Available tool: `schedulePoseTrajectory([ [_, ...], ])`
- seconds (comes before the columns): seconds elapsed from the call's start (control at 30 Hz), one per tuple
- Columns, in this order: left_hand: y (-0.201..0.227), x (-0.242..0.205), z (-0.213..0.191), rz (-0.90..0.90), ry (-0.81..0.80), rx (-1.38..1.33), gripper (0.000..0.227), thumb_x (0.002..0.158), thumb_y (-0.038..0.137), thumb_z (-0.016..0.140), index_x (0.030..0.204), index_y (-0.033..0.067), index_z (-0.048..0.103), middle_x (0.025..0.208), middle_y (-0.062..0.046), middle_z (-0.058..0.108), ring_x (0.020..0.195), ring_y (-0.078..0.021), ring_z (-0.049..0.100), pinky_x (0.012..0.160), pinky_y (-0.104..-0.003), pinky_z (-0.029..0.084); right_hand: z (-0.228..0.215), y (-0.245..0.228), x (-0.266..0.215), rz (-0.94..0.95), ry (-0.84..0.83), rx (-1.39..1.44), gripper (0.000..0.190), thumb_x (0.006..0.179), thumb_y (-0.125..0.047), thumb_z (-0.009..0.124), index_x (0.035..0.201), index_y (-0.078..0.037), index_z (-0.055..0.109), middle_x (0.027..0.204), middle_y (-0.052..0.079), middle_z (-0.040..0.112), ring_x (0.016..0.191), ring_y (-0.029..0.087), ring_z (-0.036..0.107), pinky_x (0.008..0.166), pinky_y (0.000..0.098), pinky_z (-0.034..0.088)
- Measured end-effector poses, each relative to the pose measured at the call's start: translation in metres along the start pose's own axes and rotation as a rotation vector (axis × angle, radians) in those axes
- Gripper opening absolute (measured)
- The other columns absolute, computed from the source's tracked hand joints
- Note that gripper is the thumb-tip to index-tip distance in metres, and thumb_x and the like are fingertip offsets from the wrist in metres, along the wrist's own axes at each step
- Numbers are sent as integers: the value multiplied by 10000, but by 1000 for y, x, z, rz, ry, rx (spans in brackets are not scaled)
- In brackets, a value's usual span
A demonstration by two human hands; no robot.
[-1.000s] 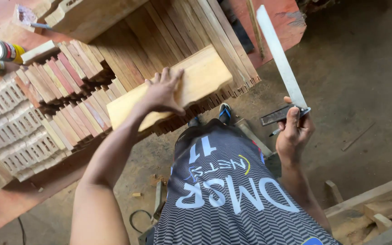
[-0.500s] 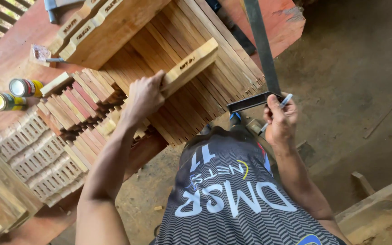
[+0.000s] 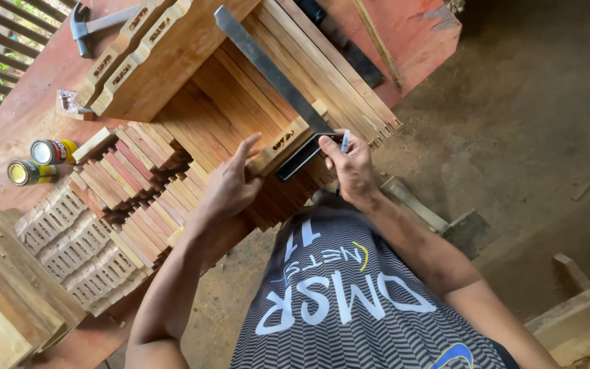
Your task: The person uses a try square and a pen to mark lines on the ends of wooden planks. They repeatedly pick up planks from a stack, place them on a workbench, mark them, and then stack them with other marked pieces.
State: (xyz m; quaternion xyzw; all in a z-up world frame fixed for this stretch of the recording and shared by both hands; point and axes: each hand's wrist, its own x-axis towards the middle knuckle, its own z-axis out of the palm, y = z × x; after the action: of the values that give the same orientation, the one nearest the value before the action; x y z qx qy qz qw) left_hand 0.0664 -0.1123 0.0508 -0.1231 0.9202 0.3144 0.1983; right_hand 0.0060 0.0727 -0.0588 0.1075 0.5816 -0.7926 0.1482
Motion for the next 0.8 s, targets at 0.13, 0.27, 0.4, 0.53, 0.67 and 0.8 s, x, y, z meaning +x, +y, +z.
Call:
schedulePoseTrajectory([
  [0.13, 22, 11, -1, 264, -27, -398, 811, 694, 158, 660, 1387, 183, 239, 1216, -301, 482, 1104, -544, 419, 912, -653, 330, 5, 6, 6, 15, -68, 28, 112, 815, -96, 661, 841, 2, 612, 564, 16, 530, 373, 30, 457, 330, 135, 371],
  [0.27, 26, 32, 17, 306, 49, -134, 825, 619, 303, 763, 1349, 279, 378, 1169, -150, 571, 998, -434, 560, 832, -553, 451, 7, -2, 4, 25, -121, 0, 145, 809, -114, 675, 854, 6, 608, 565, 28, 528, 377, 34, 470, 333, 156, 383],
  [0.4, 26, 39, 27, 302, 82, 11, 717, 651, 245, 706, 1302, 362, 427, 1193, -98, 563, 939, -407, 593, 767, -512, 487, 10, -13, 3, 70, -129, 22, 146, 813, -106, 670, 857, 22, 614, 539, 31, 521, 357, 45, 466, 332, 167, 381],
  [0.53, 25, 40, 32, 258, 126, 64, 687, 645, 273, 675, 1278, 407, 445, 1177, -71, 578, 917, -370, 612, 730, -469, 506, 10, -21, 5, 124, -158, 43, 130, 829, -116, 646, 850, 9, 616, 527, 23, 524, 349, 50, 468, 329, 163, 369],
  [0.67, 26, 40, 32, 252, 138, 83, 674, 643, 283, 676, 1268, 411, 456, 1163, -71, 581, 874, -369, 627, 714, -456, 513, 5, -20, 9, 111, -166, -14, 106, 833, -93, 634, 836, 13, 627, 517, 13, 503, 345, 51, 463, 328, 160, 344],
  [0.8, 25, 41, 34, 259, 145, 93, 663, 644, 292, 677, 1261, 411, 466, 1159, -70, 583, 870, -363, 632, 709, -447, 517, 3, -23, 8, 101, -162, -21, 115, 828, -98, 647, 840, 16, 638, 508, 22, 488, 338, 56, 448, 323, 170, 340],
])
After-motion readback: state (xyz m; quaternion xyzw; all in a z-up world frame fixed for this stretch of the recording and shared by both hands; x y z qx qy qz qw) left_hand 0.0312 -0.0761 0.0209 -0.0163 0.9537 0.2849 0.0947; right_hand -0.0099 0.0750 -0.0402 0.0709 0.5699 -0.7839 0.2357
